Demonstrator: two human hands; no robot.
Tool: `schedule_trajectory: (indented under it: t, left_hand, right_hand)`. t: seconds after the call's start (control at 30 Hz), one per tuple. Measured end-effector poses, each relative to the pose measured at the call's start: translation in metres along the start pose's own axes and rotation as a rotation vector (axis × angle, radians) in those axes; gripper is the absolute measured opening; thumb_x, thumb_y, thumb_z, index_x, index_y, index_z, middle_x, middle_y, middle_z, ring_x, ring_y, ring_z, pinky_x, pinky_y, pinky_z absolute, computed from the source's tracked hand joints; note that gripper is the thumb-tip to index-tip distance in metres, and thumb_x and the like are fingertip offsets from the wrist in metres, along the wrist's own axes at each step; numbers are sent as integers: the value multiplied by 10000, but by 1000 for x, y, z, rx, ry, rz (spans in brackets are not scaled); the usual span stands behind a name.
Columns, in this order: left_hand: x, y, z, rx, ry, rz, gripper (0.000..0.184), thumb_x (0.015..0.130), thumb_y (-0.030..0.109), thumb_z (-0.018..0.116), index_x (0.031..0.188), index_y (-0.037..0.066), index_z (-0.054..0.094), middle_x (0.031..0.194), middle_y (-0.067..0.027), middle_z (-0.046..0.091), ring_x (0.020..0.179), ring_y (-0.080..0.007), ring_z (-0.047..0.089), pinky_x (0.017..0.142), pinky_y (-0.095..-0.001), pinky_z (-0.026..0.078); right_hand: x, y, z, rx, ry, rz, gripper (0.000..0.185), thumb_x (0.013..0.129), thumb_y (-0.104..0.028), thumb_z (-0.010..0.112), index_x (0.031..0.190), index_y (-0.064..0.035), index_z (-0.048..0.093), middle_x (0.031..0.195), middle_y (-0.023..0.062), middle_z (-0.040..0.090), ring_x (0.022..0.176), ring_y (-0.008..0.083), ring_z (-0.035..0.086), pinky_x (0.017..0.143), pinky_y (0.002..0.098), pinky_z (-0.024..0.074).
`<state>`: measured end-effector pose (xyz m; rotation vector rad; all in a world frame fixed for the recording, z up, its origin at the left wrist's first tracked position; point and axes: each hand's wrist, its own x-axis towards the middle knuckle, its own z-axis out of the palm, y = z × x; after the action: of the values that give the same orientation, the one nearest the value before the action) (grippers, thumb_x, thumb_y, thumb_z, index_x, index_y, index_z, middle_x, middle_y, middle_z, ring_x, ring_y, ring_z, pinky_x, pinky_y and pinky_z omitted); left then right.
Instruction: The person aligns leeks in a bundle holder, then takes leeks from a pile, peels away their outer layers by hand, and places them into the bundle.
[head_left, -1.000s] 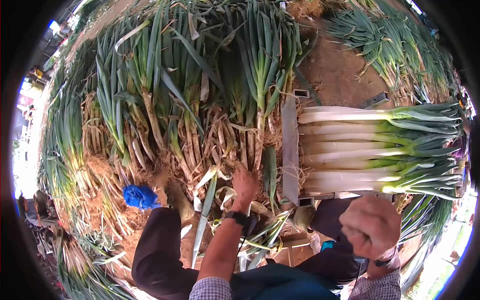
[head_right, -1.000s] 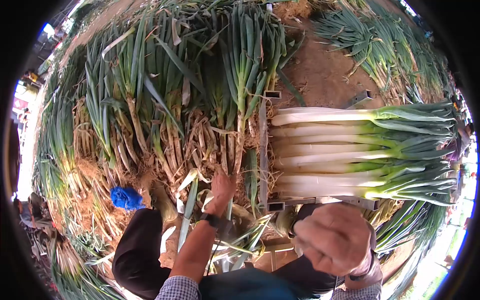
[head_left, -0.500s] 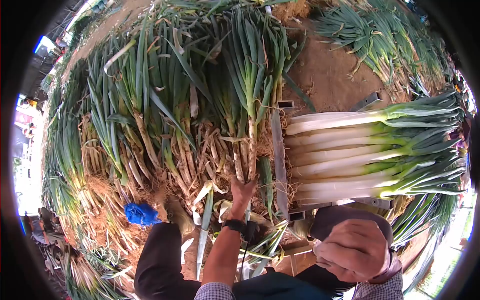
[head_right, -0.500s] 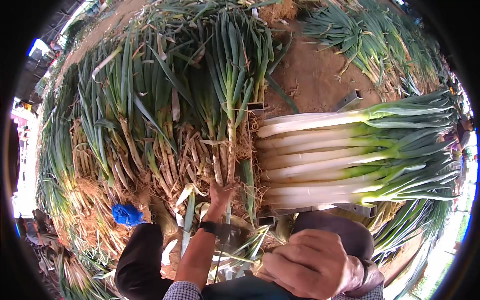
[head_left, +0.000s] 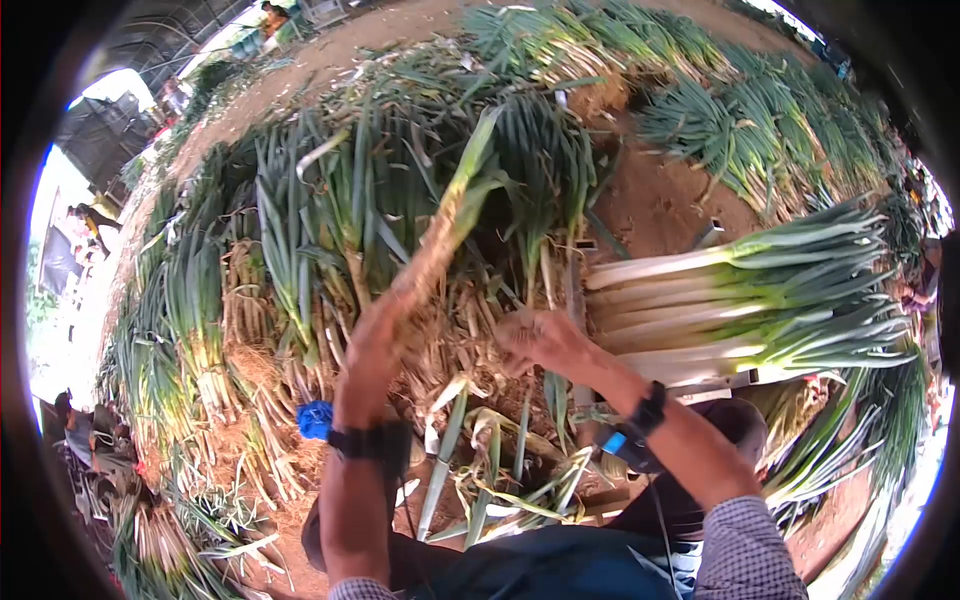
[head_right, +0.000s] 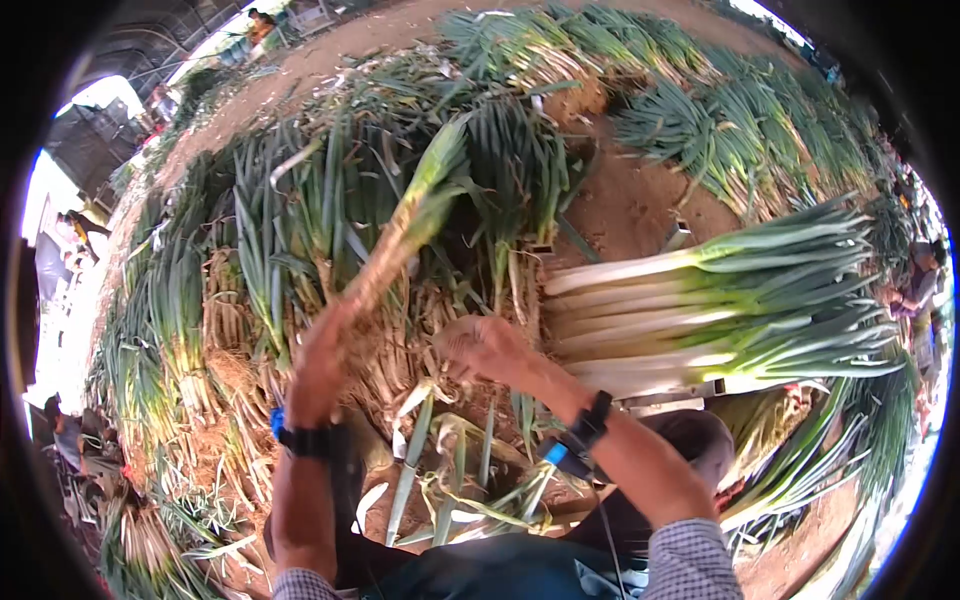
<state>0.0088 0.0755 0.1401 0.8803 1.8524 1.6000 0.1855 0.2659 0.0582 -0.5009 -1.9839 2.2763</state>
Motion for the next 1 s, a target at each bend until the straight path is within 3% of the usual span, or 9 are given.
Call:
schedule_trajectory:
  t: [0.17, 0.3, 0.37, 0.4, 0.47, 0.63, 0.67, 0.8, 1.0]
  left_hand:
    - [-75, -94, 24, -628, 33, -342, 328, 930, 227, 667, 1177, 29, 581, 1014, -51, 610, 797, -117, 595, 633, -263, 500]
    - [-119, -69, 34, -9, -156, -526, 305, 911, 199, 656, 1136, 23, 549, 751, -22, 614, 622, -91, 589, 492, -281, 464]
    - [-158, -119, 50, 408, -143, -260, 341, 920, 254, 649, 1129, 3, 550, 800, -120, 662, 649, -264, 640, 561, -404, 511]
    - [-168, -79, 51, 523, -139, -491, 384, 916, 280, 655, 1146, -6, 540, 838, -178, 680, 689, -341, 666, 604, -447, 526]
    - [-184, -76, 47, 169, -153, -499, 515, 893, 330, 677, 1221, -14, 476, 986, -301, 661, 849, -466, 663, 688, -507, 531]
    - [-219, -83, 50, 315, -4, -251, 526, 898, 247, 678, 1292, 23, 411, 1170, -271, 574, 941, -419, 630, 778, -473, 526]
    - [-219, -42, 39, 492, -70, -264, 588, 893, 257, 681, 1341, 24, 379, 1163, -278, 569, 965, -447, 622, 784, -477, 525]
    - [-244, -8, 24, 457, -11, -161, 641, 873, 253, 674, 1341, 12, 309, 1170, -350, 540, 926, -535, 607, 727, -565, 515]
    - [-271, -35, 21, 268, 157, 12, 710, 887, 200, 676, 1456, 39, 283, 1219, -267, 544, 977, -432, 615, 813, -470, 514]
  right_hand:
    - [76, 74, 41, 722, 26, 2, 735, 955, -648, 505, 1465, -128, 400, 1287, 163, 576, 1077, 262, 621, 866, 491, 549]
    - [64, 97, 75, 802, 261, 16, 815, 938, -685, 495, 1510, -123, 348, 1375, 169, 522, 1119, 282, 604, 877, 465, 553]
    - [49, 100, 81, 860, 372, 95, 747, 956, -562, 567, 1480, -64, 382, 1431, 161, 454, 1308, 286, 463, 1068, 436, 445]
    - [37, 101, 79, 789, 461, 174, 693, 991, -514, 533, 1479, -44, 385, 1454, 153, 443, 1315, 276, 460, 1117, 401, 394]
    - [28, 117, 84, 469, 484, -8, 618, 1013, -469, 484, 1453, -39, 426, 1431, 131, 471, 1296, 255, 476, 1104, 384, 389]
    - [21, 71, 106, 685, 244, -284, 494, 1019, -409, 482, 1366, -61, 534, 1318, 110, 584, 1191, 238, 579, 1020, 382, 489]
    - [10, 33, 137, 366, 440, -462, 480, 991, -397, 550, 1333, -61, 552, 1243, 89, 628, 1065, 223, 638, 903, 366, 543]
    - [30, 19, 125, 726, 396, -317, 472, 978, -390, 576, 1301, -46, 569, 1188, 84, 653, 1028, 232, 641, 863, 364, 527]
    - [7, -72, 155, 651, 198, -281, 421, 1021, -300, 507, 1339, -27, 546, 1263, 132, 611, 1157, 242, 601, 1007, 382, 477]
